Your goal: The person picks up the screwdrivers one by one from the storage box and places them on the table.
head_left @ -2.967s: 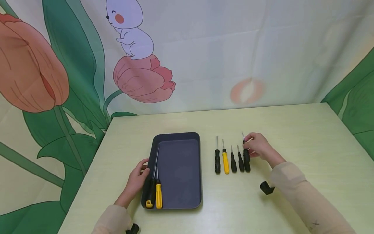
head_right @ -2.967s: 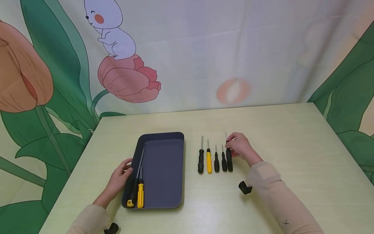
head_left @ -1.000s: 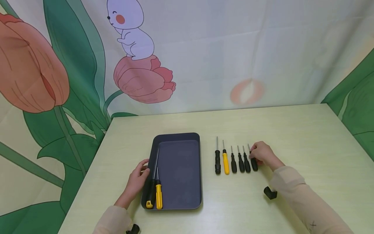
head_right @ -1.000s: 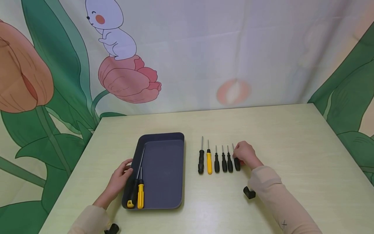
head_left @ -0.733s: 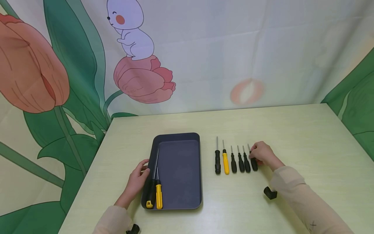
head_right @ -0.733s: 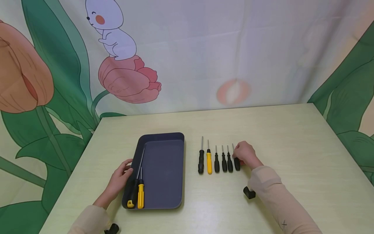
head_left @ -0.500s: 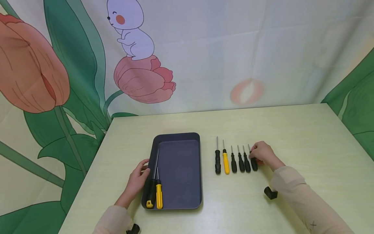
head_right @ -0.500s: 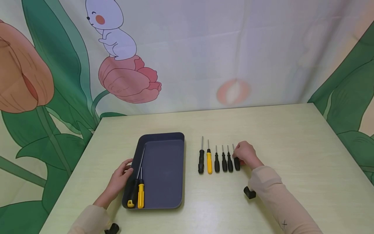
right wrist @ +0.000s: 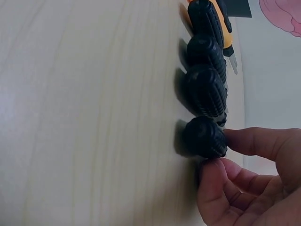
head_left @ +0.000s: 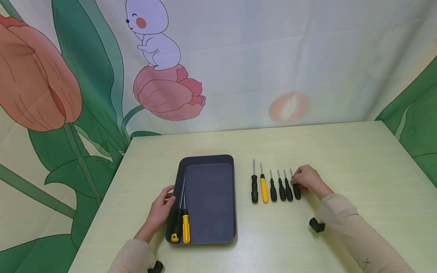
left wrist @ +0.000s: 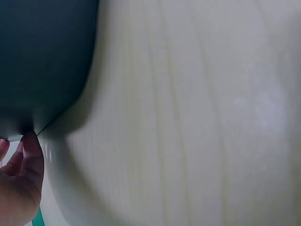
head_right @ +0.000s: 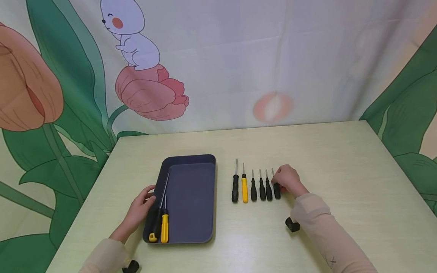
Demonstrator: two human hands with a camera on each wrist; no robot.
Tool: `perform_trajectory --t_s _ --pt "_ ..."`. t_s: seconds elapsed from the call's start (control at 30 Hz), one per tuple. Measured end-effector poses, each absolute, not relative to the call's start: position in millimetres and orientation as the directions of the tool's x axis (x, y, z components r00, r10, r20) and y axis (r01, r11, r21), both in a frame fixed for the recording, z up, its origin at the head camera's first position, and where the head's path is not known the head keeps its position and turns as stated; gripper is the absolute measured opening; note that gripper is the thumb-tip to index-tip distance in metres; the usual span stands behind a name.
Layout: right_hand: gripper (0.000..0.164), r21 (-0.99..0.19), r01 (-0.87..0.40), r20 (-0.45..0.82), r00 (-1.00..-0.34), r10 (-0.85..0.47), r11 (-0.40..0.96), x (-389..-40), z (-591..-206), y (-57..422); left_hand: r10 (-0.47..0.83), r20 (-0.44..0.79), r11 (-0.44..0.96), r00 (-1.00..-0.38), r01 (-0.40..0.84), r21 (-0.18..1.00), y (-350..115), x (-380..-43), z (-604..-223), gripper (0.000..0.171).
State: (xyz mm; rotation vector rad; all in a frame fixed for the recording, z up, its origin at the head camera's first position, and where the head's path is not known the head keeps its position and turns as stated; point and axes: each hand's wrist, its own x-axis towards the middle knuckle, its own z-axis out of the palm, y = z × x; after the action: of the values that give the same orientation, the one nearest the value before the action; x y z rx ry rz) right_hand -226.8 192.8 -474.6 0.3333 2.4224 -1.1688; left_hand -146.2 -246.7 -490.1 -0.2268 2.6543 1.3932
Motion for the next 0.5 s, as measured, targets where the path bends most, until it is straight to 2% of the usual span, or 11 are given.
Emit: perform_trajectory --t_s 0.5 --pt "0.018 -0.704 0.388 -0.471 -0.882 0.017 0.595 -230 -464 197 -0.068 -0.187 0.565 -0.98 -0.192 0.803 -247 -147 -492 0.04"
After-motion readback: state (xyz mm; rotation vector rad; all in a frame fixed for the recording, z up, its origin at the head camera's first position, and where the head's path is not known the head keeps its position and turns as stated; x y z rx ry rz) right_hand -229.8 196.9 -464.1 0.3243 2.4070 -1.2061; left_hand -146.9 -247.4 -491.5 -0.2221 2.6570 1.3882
